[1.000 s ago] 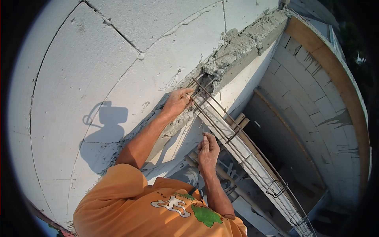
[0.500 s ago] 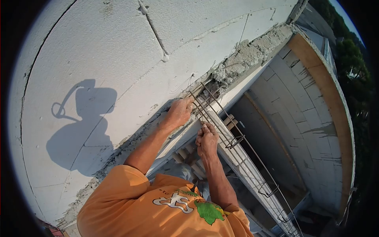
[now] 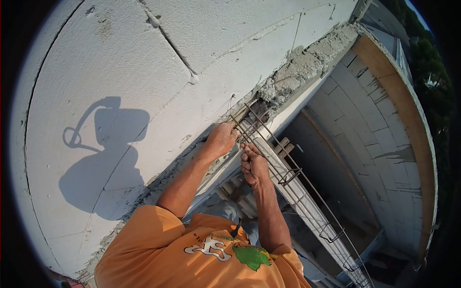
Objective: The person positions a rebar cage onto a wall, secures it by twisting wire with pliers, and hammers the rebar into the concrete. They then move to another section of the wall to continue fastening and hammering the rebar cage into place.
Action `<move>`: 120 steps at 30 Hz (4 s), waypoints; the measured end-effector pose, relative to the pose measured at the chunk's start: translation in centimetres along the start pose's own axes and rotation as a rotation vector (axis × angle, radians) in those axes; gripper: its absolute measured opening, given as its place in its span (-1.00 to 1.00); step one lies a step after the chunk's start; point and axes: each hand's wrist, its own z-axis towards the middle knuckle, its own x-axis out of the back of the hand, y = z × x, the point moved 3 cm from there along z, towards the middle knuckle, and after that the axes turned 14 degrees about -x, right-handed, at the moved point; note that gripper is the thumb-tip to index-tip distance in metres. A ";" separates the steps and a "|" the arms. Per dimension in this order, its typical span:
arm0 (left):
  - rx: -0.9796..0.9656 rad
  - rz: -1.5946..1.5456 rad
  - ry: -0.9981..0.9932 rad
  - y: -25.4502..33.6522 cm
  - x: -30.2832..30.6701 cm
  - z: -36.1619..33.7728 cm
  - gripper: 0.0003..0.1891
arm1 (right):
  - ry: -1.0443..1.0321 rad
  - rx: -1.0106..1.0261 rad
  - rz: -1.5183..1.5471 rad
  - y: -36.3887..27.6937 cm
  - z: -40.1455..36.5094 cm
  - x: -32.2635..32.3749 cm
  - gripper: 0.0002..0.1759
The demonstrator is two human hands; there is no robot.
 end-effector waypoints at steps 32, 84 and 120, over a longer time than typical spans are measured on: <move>0.048 -0.242 0.504 1.9 -2.0 -1.5 -0.83 | 0.395 0.436 -0.481 -0.9 -2.8 -2.8 -0.72; 0.068 -0.280 0.548 1.7 -4.9 -0.5 -0.60 | 0.583 1.323 -2.403 -6.6 1.2 -3.2 -0.58; 0.110 -0.243 0.579 3.8 -3.1 -0.8 -0.68 | 0.246 0.968 -1.860 -13.0 -6.6 -2.5 -0.61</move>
